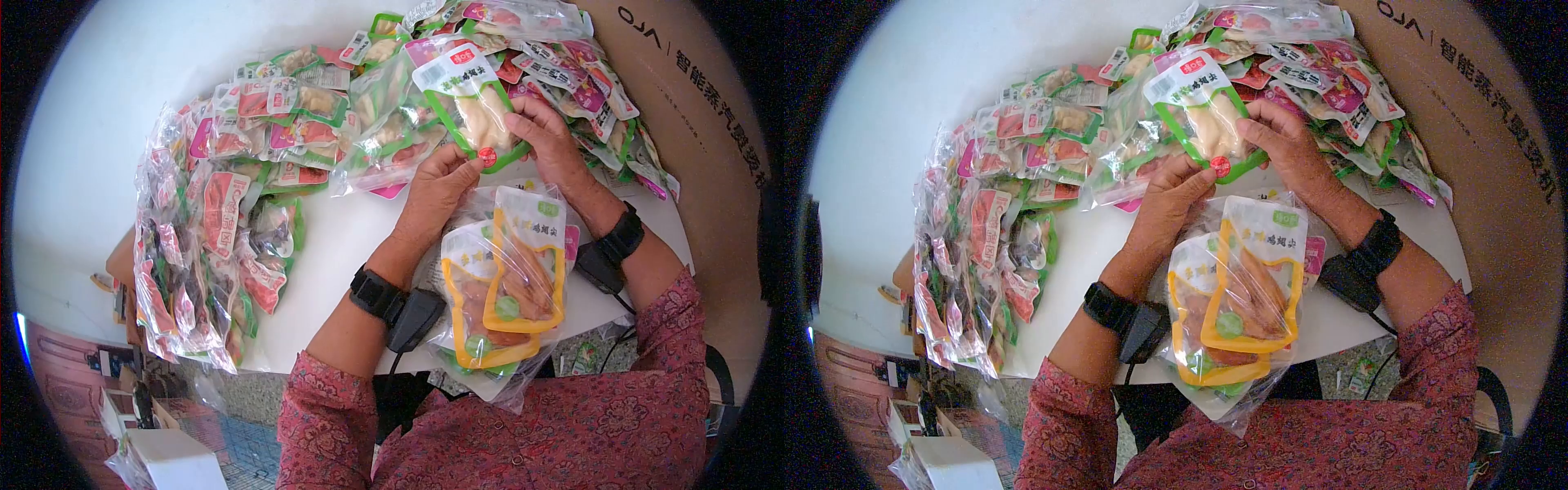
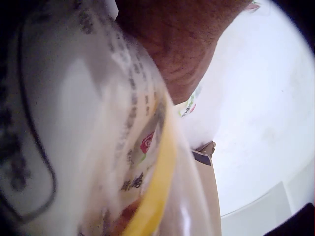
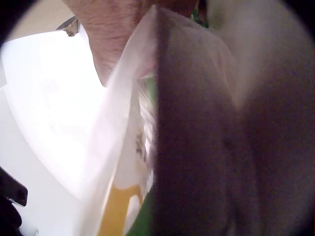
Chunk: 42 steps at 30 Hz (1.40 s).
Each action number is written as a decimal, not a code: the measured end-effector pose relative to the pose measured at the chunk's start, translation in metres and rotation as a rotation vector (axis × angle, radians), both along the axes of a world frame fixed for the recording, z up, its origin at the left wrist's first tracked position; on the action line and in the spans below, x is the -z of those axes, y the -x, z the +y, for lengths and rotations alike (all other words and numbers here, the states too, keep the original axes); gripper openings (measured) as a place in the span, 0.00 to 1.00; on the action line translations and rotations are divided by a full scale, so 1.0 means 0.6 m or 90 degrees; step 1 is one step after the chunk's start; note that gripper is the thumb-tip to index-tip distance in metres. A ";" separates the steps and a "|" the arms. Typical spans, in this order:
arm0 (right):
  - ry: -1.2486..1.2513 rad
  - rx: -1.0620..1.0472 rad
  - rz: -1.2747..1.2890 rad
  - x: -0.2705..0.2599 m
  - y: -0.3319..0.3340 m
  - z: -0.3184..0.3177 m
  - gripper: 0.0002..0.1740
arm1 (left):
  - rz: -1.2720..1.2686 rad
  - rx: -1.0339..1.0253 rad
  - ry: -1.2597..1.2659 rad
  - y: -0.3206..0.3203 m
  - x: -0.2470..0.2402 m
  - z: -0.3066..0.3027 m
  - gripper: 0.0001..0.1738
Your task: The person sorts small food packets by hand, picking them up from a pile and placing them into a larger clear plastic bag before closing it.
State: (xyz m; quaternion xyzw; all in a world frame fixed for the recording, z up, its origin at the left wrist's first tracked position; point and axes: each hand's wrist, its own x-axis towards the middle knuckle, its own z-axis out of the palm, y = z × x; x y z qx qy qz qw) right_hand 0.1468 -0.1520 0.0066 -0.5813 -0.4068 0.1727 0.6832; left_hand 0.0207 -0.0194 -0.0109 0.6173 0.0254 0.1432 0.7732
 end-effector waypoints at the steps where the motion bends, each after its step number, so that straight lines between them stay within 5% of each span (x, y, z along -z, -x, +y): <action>1: 0.004 -0.006 0.003 -0.002 0.001 -0.001 0.11 | 0.000 0.000 0.000 0.002 -0.002 0.000 0.05; 5: 0.043 -0.004 0.052 -0.005 0.012 -0.003 0.14 | -0.008 -0.073 -0.100 0.006 -0.012 -0.003 0.05; 11: 0.092 -0.053 -0.093 0.002 0.013 -0.001 0.25 | -0.142 -0.198 -0.329 0.012 -0.016 -0.014 0.06; 15: 0.127 -0.199 -0.072 -0.006 0.020 -0.010 0.27 | -0.109 -0.191 -0.468 0.012 -0.008 -0.009 0.05; 16: 0.150 -0.251 -0.086 -0.009 0.026 -0.011 0.27 | -0.111 -0.196 -0.465 0.011 -0.006 -0.009 0.05; 22: 0.062 -0.037 0.086 0.022 0.003 0.004 0.19 | -0.121 -0.103 -0.394 0.009 -0.003 -0.010 0.06; 26: -0.038 0.060 0.116 0.004 0.015 0.007 0.16 | -0.110 -0.222 -0.289 0.007 -0.003 -0.012 0.10; 31: -0.037 0.054 0.096 -0.001 0.013 0.003 0.15 | -0.010 -0.224 -0.231 0.011 -0.007 -0.011 0.11; 36: -0.060 0.023 0.143 0.003 0.011 0.004 0.16 | 0.031 -0.095 -0.003 0.009 -0.005 -0.007 0.10; 42: -0.063 0.054 0.147 0.001 0.006 0.004 0.19 | 0.061 -0.094 -0.022 0.012 -0.012 -0.009 0.11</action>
